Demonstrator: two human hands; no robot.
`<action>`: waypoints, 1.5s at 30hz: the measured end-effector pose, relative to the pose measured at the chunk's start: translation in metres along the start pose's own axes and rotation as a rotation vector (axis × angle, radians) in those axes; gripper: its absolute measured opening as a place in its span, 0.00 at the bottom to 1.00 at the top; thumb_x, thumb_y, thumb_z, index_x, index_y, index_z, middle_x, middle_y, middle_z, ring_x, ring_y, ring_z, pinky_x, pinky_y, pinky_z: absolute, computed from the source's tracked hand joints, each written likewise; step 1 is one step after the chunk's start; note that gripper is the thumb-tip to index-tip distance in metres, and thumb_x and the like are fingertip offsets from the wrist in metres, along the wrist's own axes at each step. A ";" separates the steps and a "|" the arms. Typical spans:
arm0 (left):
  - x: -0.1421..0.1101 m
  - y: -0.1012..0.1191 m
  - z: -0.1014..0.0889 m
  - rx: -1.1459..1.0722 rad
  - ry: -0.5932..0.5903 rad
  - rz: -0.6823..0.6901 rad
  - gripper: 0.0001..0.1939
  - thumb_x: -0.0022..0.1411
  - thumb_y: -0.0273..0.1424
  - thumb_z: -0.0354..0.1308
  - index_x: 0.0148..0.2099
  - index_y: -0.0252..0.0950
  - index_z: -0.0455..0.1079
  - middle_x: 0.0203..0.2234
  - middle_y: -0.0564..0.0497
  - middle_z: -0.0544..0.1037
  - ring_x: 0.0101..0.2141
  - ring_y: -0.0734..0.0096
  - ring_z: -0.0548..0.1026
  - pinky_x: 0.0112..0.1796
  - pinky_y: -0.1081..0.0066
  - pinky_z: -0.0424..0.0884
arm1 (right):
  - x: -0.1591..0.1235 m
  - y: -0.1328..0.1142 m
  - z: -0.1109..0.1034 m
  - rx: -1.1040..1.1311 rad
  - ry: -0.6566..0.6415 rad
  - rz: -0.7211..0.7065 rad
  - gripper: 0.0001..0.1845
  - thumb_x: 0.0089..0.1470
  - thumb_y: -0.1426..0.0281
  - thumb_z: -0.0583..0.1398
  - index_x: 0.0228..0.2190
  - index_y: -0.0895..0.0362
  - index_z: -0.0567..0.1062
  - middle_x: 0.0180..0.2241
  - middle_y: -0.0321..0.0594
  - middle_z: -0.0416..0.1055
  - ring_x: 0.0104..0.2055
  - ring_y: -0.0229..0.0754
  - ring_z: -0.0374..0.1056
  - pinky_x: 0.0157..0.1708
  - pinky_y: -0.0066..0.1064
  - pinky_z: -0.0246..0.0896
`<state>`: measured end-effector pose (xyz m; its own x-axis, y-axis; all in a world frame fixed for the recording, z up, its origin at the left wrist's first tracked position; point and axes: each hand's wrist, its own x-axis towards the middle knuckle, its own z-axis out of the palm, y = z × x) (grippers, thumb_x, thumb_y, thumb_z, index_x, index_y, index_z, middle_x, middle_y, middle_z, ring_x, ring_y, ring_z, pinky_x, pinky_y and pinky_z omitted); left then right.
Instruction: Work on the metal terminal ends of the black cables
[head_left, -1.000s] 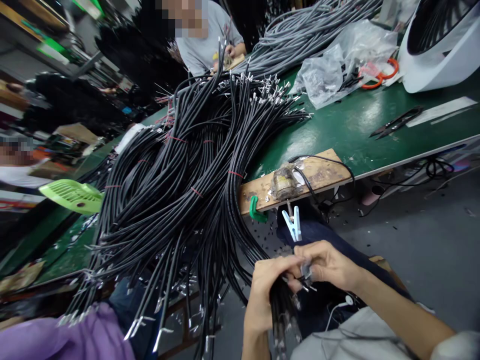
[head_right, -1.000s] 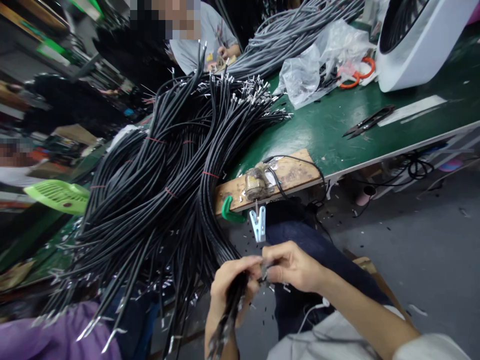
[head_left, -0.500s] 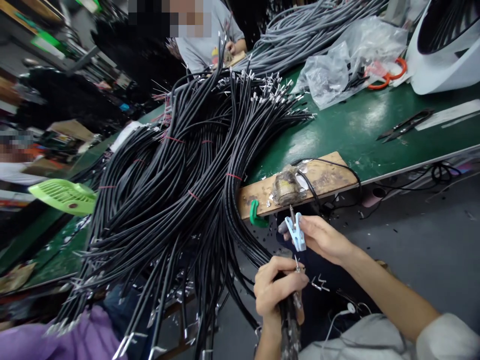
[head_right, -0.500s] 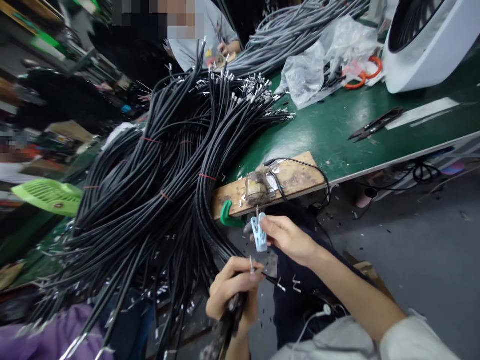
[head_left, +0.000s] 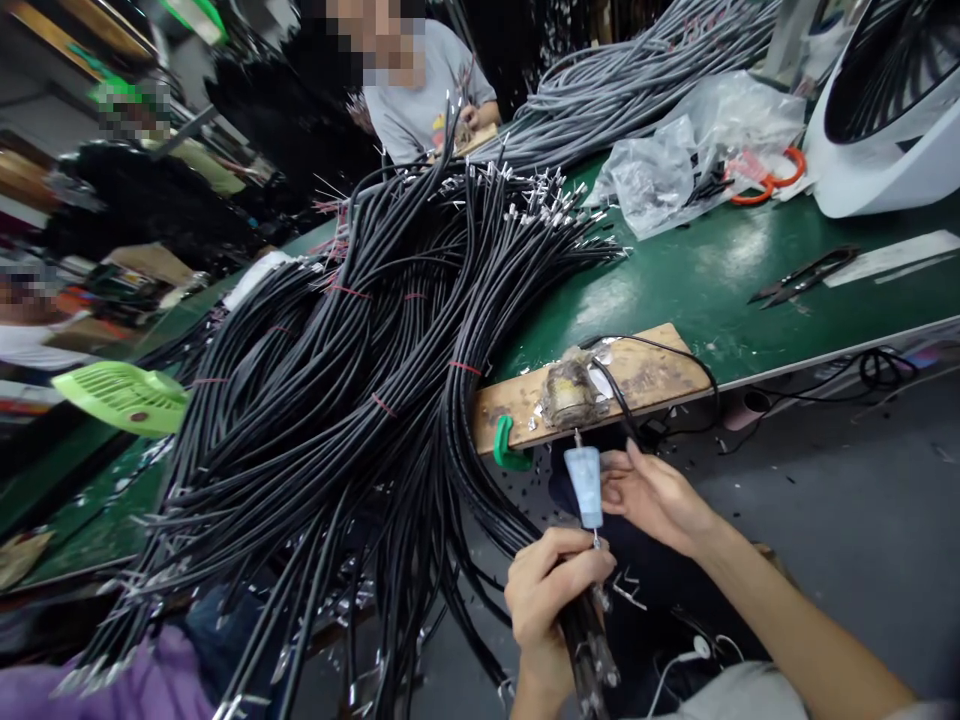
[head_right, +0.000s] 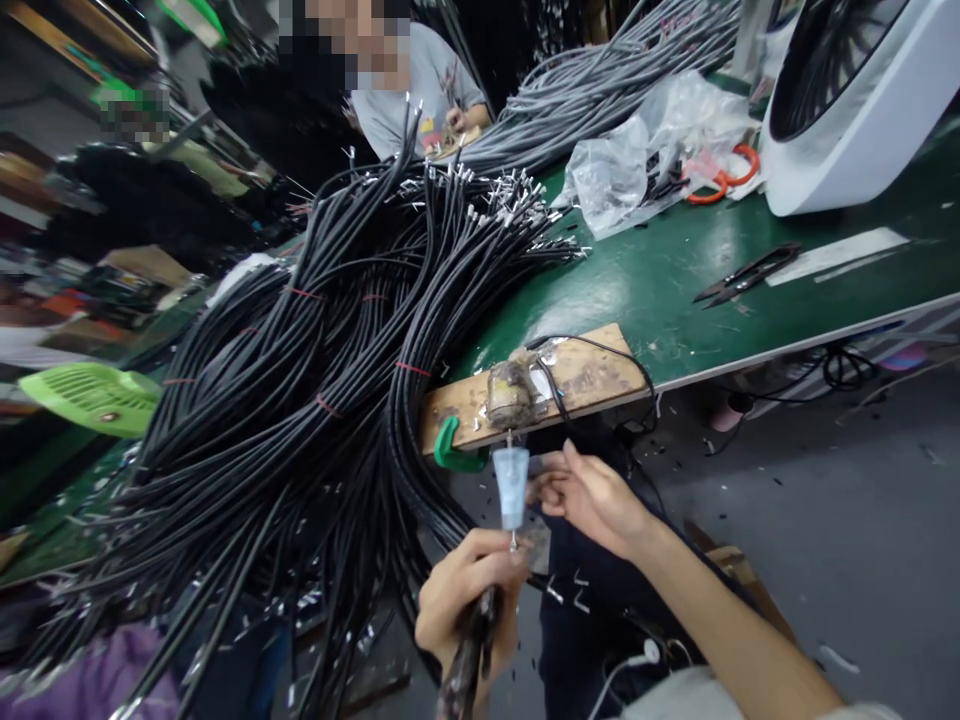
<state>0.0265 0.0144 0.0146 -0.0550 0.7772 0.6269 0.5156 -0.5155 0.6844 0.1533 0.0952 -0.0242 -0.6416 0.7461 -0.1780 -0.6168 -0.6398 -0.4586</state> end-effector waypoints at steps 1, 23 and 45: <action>-0.001 -0.001 -0.003 0.002 -0.017 0.017 0.05 0.60 0.24 0.57 0.37 0.38 0.74 0.26 0.52 0.76 0.24 0.74 0.74 0.24 0.76 0.66 | -0.006 -0.003 -0.006 -0.057 0.035 -0.032 0.22 0.53 0.54 0.61 0.30 0.62 0.78 0.25 0.41 0.71 0.26 0.34 0.60 0.24 0.25 0.53; -0.008 0.019 -0.019 0.161 -0.141 -0.153 0.07 0.55 0.19 0.61 0.35 0.35 0.70 0.25 0.54 0.74 0.26 0.75 0.73 0.29 0.77 0.68 | -0.049 0.030 0.037 -1.114 0.283 -0.987 0.10 0.54 0.82 0.56 0.24 0.59 0.68 0.24 0.36 0.60 0.30 0.39 0.55 0.32 0.34 0.52; 0.004 0.023 -0.038 0.163 -0.294 -0.239 0.12 0.62 0.26 0.53 0.25 0.34 0.67 0.16 0.56 0.65 0.17 0.80 0.63 0.21 0.76 0.55 | -0.052 0.019 0.030 -1.146 0.002 -0.847 0.17 0.53 0.74 0.62 0.46 0.58 0.70 0.39 0.45 0.68 0.39 0.44 0.63 0.40 0.37 0.60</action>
<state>0.0057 -0.0077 0.0472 0.0450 0.9503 0.3080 0.6476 -0.2625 0.7153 0.1614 0.0387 0.0020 -0.2702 0.8227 0.5001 -0.1029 0.4918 -0.8646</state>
